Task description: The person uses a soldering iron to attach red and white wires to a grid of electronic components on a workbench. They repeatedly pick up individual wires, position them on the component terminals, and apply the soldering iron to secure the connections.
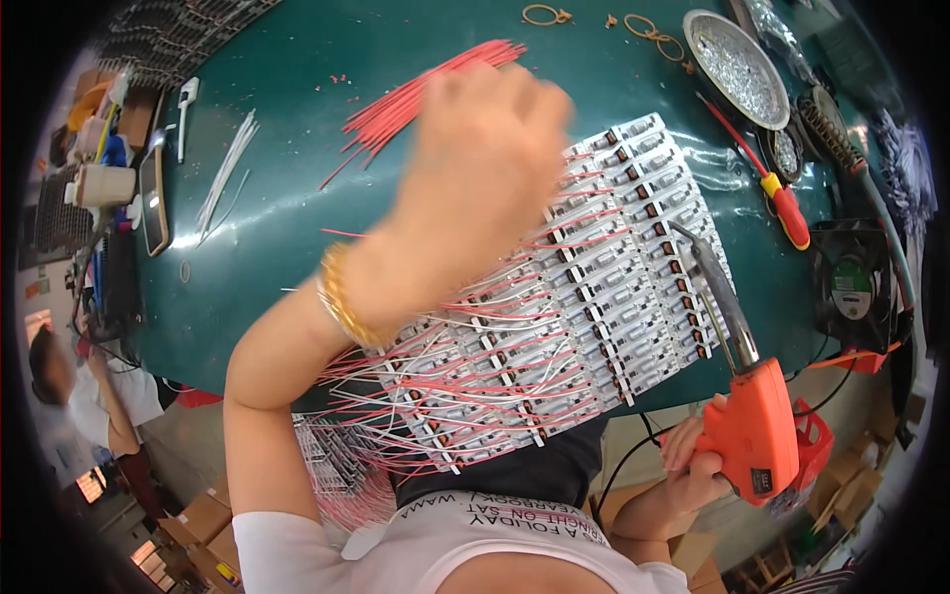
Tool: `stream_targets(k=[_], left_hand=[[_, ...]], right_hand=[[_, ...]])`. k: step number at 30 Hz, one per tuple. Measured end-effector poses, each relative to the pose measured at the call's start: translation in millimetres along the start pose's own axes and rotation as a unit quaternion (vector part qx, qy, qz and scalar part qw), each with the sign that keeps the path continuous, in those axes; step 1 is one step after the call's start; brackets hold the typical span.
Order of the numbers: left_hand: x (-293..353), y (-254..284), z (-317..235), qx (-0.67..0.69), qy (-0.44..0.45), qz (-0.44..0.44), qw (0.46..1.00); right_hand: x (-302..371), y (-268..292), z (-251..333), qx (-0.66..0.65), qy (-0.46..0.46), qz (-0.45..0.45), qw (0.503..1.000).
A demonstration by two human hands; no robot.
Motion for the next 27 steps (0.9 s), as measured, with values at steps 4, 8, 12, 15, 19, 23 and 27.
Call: stream_targets(k=[4,8,12,15,19,23,27], left_hand=[[-29,-14,85,-0.108,0.083,0.042,0.99],[-42,-32,104,0.059,0.185,0.142,0.971],[-42,-29,96,0.061,0.194,0.133,0.97],[-38,-18,96,0.029,0.158,0.088,0.983],[-33,9,71,0.086,0.191,0.098,0.973],[-3,19,19,0.304,0.169,0.202,0.916],[32,11,-32,0.251,0.065,0.195,0.946]], right_hand=[[3,-1,2,0.004,0.004,0.01,1.0],[2,-4,4,0.009,0.002,0.012,1.0],[5,2,6,0.015,0.021,0.005,1.0],[10,5,6,0.015,0.011,-0.014,1.0],[9,8,6,-0.006,-0.003,-0.011,1.0],[9,6,8,0.023,-0.01,-0.015,1.0],[10,2,11,0.037,-0.031,-0.019,0.999]])
Point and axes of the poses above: each hand's wrist, its own x-axis away from the middle knuckle, its own y-axis out of the back of the hand, z = x × y, the point moved 4 cm from there along -x, towards the middle knuckle, and after that the axes turned 15 degrees about y, right-handed, at the moved point
